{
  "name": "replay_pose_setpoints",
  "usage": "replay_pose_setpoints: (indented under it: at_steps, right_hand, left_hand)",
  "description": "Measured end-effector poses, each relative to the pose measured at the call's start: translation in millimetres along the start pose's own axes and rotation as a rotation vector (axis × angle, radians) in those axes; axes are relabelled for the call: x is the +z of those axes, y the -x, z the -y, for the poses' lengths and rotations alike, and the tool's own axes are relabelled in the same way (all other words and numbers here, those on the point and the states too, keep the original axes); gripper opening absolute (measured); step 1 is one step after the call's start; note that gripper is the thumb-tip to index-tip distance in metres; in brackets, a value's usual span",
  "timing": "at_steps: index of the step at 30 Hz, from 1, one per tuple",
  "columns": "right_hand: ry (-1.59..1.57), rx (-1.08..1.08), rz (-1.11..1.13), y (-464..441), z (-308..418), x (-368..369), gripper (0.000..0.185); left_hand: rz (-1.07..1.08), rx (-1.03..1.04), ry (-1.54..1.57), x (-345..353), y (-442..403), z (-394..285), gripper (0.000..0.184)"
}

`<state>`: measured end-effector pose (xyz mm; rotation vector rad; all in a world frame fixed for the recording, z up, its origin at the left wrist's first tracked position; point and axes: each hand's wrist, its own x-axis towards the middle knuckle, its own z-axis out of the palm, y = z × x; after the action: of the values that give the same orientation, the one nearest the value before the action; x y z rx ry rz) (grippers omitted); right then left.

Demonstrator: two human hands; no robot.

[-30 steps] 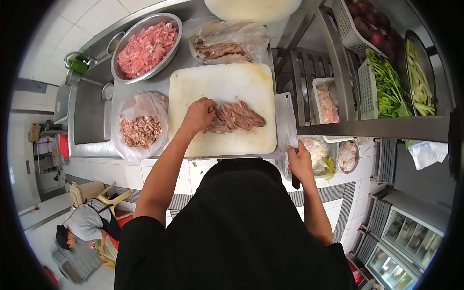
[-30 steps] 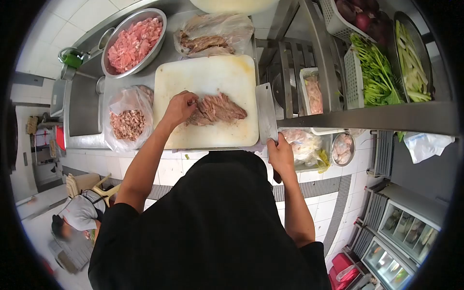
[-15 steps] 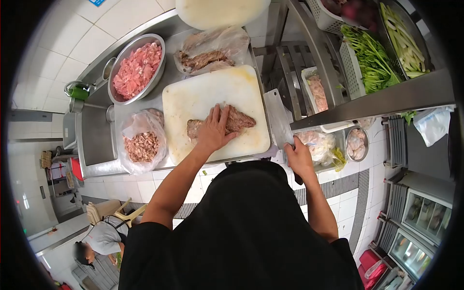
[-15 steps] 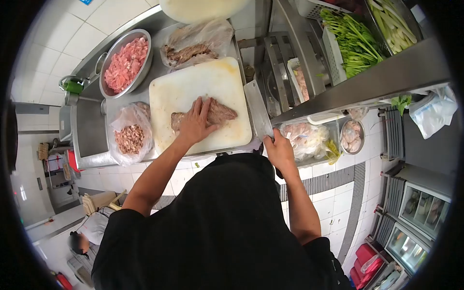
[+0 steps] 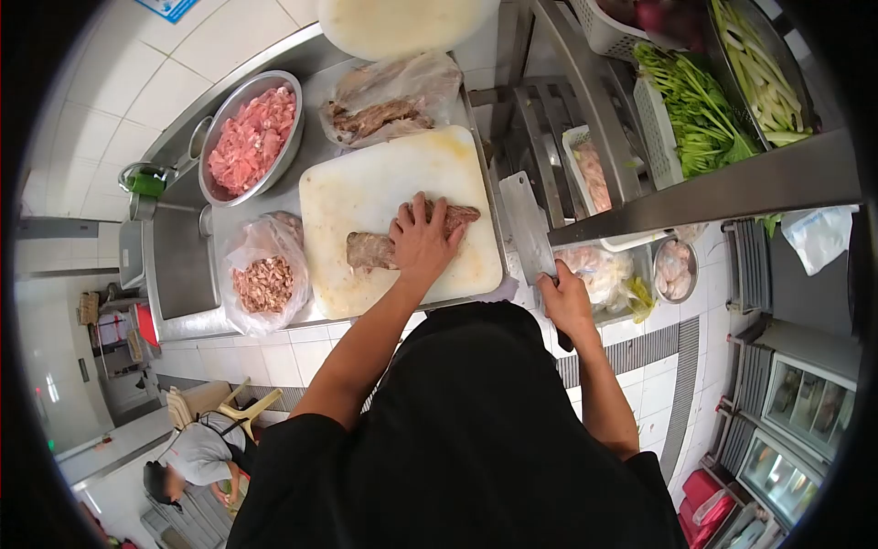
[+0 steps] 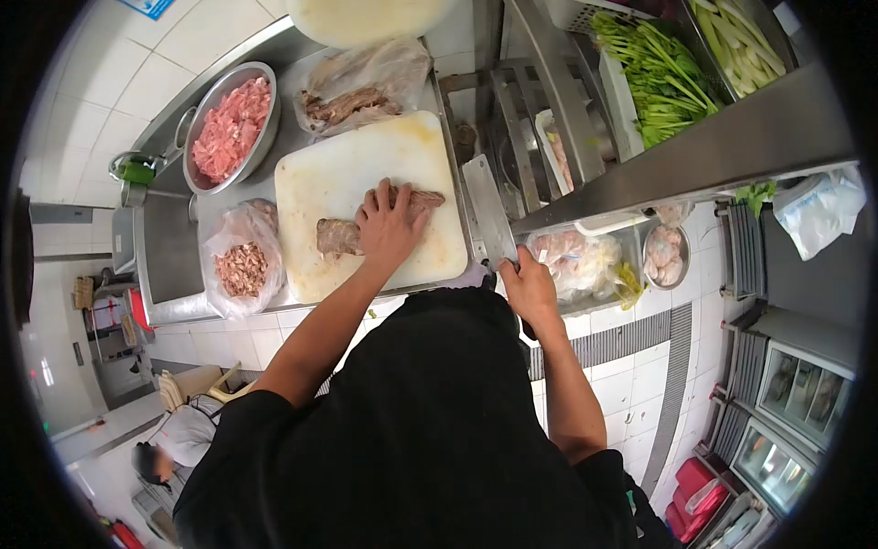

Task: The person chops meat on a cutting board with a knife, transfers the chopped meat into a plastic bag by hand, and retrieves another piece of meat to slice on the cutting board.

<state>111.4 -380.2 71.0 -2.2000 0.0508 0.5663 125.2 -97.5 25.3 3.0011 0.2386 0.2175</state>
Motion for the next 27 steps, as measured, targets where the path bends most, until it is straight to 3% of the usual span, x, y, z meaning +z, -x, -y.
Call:
replay_pose_setpoints:
  at_steps: [4,6,7,9,11,15,16,23,27]
  right_hand:
    - [0.007,-0.061,-0.029,-8.7,0.2,5.7,0.040]
    - [0.019,-0.055,-0.006,-7.8,5.6,0.9,0.040]
    - [0.029,-0.041,0.016,-5.0,9.2,-1.0,0.040]
    - [0.030,-0.046,0.038,-1.5,9.8,-2.9,0.040]
    - [0.040,-0.066,0.058,-1.5,14.7,-4.9,0.040]
    - [0.109,-0.129,0.081,3.4,34.5,-2.6,0.037]
    - [0.146,-0.172,0.076,4.1,41.6,-2.0,0.036]
    - [0.222,-0.258,0.205,-5.3,87.8,12.5,0.033]
    - [0.323,-0.315,0.299,1.6,112.8,18.6,0.028]
  left_hand:
    - [-0.058,-0.038,-0.030,-3.0,-5.4,1.8,0.074]
    - [-0.072,-0.075,0.112,-15.7,-2.3,21.5,0.084]
    - [-0.069,-0.079,0.111,-22.5,-1.5,47.3,0.084]
    - [-0.025,0.042,0.504,-37.9,4.0,114.6,0.092]
    - [-0.016,0.054,0.404,-40.8,28.7,146.5,0.090]
    - [0.012,0.125,0.150,-27.0,60.8,126.8,0.085]
    - [-0.061,0.082,0.206,-21.1,60.0,118.2,0.083]
    - [-0.045,-0.025,0.280,-15.1,57.7,81.8,0.085]
    - [-0.240,-0.014,0.367,-13.7,63.1,95.8,0.062]
